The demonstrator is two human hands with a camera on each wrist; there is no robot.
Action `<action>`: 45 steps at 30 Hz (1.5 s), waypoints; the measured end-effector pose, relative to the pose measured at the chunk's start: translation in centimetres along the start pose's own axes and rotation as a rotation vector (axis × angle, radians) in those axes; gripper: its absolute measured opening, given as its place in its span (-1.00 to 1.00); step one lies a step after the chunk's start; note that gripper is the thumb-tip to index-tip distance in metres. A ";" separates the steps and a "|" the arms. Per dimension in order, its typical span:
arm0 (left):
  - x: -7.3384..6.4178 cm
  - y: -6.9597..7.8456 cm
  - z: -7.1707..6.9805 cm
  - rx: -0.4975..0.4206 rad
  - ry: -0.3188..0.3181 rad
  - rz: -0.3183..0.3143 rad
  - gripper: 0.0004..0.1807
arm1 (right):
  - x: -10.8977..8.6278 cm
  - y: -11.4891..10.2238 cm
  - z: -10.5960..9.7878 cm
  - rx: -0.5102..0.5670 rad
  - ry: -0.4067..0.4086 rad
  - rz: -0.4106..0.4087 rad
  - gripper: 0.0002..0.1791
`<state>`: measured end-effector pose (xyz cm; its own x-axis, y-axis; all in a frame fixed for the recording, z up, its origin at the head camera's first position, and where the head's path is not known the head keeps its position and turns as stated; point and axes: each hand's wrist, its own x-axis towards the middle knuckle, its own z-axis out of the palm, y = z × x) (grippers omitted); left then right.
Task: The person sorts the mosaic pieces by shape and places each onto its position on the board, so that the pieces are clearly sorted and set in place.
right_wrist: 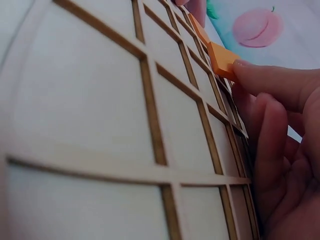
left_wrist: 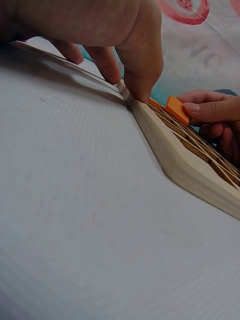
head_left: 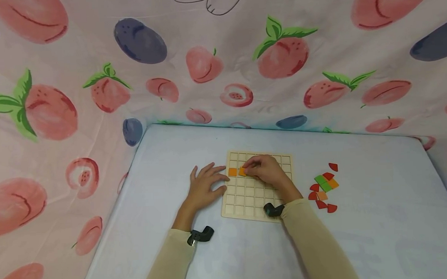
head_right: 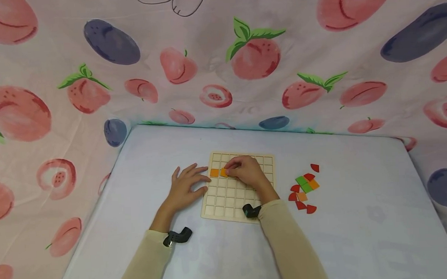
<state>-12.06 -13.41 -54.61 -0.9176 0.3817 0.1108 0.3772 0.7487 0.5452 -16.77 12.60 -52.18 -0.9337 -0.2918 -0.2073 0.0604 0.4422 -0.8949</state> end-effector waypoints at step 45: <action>0.0 -0.3 0.1 -0.018 0.004 0.024 -0.91 | 0.3 -0.3 0.2 -0.199 0.026 -0.036 -0.89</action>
<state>-12.18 -13.60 -54.85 -0.9087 0.3974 0.1275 0.3971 0.7291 0.5574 -16.95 12.23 -52.06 -0.9430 -0.2897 -0.1635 -0.0422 0.5917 -0.8050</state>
